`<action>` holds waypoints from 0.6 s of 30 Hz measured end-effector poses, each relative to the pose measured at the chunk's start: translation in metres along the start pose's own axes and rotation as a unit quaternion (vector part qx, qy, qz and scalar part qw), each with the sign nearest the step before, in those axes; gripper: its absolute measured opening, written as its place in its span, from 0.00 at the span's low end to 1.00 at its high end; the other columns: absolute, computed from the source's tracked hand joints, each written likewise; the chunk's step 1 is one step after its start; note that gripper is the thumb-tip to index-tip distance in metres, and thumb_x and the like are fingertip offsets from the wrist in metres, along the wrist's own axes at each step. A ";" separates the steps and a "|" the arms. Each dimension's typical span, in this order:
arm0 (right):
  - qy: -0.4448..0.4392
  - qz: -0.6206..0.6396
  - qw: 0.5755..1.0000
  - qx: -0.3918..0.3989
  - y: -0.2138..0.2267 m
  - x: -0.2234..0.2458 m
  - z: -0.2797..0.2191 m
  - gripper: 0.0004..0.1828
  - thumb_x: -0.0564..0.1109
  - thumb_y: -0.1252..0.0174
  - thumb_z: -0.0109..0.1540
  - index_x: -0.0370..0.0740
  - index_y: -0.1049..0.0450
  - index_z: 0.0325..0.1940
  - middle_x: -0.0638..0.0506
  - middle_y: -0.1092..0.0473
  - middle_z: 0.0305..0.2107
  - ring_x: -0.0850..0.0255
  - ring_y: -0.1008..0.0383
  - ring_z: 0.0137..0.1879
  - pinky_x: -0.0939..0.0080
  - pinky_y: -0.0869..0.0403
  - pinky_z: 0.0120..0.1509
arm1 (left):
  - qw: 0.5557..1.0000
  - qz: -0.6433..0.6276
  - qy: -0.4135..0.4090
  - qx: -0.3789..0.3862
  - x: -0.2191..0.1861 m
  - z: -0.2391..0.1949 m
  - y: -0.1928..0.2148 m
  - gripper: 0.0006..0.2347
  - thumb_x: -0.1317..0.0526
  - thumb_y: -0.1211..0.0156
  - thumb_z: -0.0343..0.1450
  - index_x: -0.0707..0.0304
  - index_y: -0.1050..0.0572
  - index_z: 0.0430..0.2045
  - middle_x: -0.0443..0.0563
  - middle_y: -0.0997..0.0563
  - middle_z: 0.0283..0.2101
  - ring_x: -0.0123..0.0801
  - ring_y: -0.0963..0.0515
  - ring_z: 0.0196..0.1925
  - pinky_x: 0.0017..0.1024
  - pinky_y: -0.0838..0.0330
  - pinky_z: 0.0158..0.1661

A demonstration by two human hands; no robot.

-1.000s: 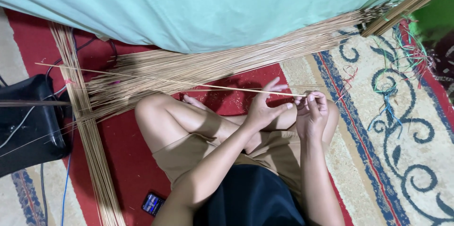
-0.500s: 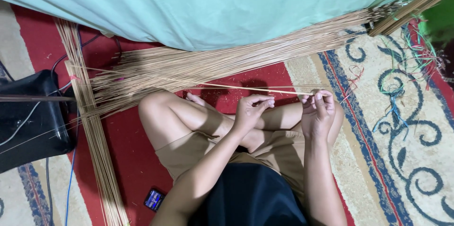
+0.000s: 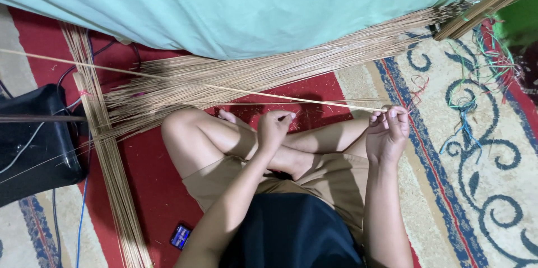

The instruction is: Weaving thin wooden sticks into a mat or screen while sitting on the floor

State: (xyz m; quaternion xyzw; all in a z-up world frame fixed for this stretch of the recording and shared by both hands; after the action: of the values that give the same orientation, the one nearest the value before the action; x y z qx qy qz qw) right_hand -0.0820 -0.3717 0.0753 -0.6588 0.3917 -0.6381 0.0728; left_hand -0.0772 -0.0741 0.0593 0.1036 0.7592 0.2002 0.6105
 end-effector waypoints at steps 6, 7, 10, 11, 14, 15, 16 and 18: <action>0.003 0.005 1.000 -0.013 0.006 -0.001 0.003 0.04 0.44 0.44 0.70 0.45 0.32 0.49 0.53 0.29 0.38 0.65 0.18 0.43 0.73 0.17 0.51 | 0.970 0.212 -0.073 -0.090 -0.013 0.012 0.034 0.04 0.61 0.33 0.67 0.54 0.14 0.31 0.50 0.15 0.26 0.48 0.17 0.35 0.43 0.25 0.42; 0.003 0.005 1.000 -0.014 0.003 -0.001 0.000 0.04 0.44 0.44 0.70 0.45 0.32 0.49 0.53 0.29 0.38 0.65 0.18 0.43 0.73 0.17 0.51 | 0.970 0.212 -0.073 -0.090 -0.018 0.012 0.037 0.04 0.61 0.33 0.67 0.54 0.14 0.31 0.50 0.15 0.26 0.48 0.17 0.35 0.43 0.25 0.42; -0.004 0.005 1.000 -0.013 -0.006 -0.002 -0.004 0.04 0.44 0.45 0.71 0.46 0.32 0.49 0.54 0.29 0.39 0.66 0.19 0.44 0.73 0.17 0.52 | 0.964 0.106 -0.148 -0.193 -0.029 0.026 0.047 0.04 0.68 0.33 0.66 0.60 0.15 0.30 0.53 0.17 0.25 0.49 0.20 0.33 0.41 0.29 0.41; -0.005 0.003 1.000 -0.014 -0.009 -0.002 -0.006 0.04 0.44 0.45 0.71 0.45 0.32 0.49 0.53 0.28 0.39 0.66 0.19 0.44 0.73 0.17 0.52 | 0.974 0.005 -0.093 -0.206 -0.022 0.038 0.046 0.03 0.66 0.33 0.67 0.58 0.14 0.30 0.53 0.16 0.28 0.46 0.19 0.35 0.38 0.29 0.43; -0.011 -0.004 1.000 -0.009 -0.011 0.000 -0.009 0.04 0.44 0.45 0.71 0.46 0.32 0.49 0.54 0.28 0.39 0.67 0.19 0.44 0.74 0.18 0.52 | 0.962 -0.154 -0.020 -0.226 -0.032 0.059 0.050 0.08 0.63 0.37 0.72 0.61 0.20 0.44 0.62 0.20 0.44 0.50 0.24 0.52 0.42 0.36 0.57; -0.015 -0.009 1.000 -0.003 -0.013 0.000 -0.009 0.04 0.44 0.46 0.71 0.46 0.32 0.49 0.55 0.28 0.40 0.68 0.19 0.44 0.75 0.18 0.52 | 0.949 -0.211 -0.003 -0.234 -0.041 0.064 0.053 0.16 0.62 0.40 0.76 0.66 0.25 0.58 0.71 0.26 0.58 0.57 0.31 0.67 0.48 0.43 0.68; -0.013 -0.008 1.000 -0.002 -0.012 -0.002 -0.007 0.04 0.44 0.46 0.71 0.46 0.32 0.49 0.55 0.28 0.40 0.68 0.19 0.44 0.75 0.18 0.52 | 0.949 -0.212 -0.005 -0.233 -0.040 0.064 0.053 0.16 0.62 0.40 0.76 0.66 0.25 0.58 0.71 0.26 0.58 0.57 0.31 0.67 0.48 0.43 0.68; -0.015 -0.004 1.000 -0.002 -0.009 -0.006 -0.005 0.04 0.44 0.46 0.71 0.46 0.33 0.49 0.55 0.28 0.39 0.68 0.19 0.44 0.75 0.18 0.51 | 0.975 -0.114 0.023 -0.191 -0.038 0.062 0.049 0.25 0.61 0.42 0.77 0.58 0.40 0.71 0.72 0.39 0.68 0.66 0.45 0.74 0.57 0.55 0.72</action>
State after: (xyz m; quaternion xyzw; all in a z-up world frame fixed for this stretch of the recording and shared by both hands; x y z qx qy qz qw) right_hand -0.0824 -0.3596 0.0763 -0.6705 0.3887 -0.6275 0.0749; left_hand -0.0122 -0.0338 0.1030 -0.1070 0.7276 0.2729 0.6202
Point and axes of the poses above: each hand's wrist, its own z-axis towards the middle knuckle, its own y-axis out of the back of the hand, x = y × z, the point moved 3 cm from there along z, towards the middle knuckle
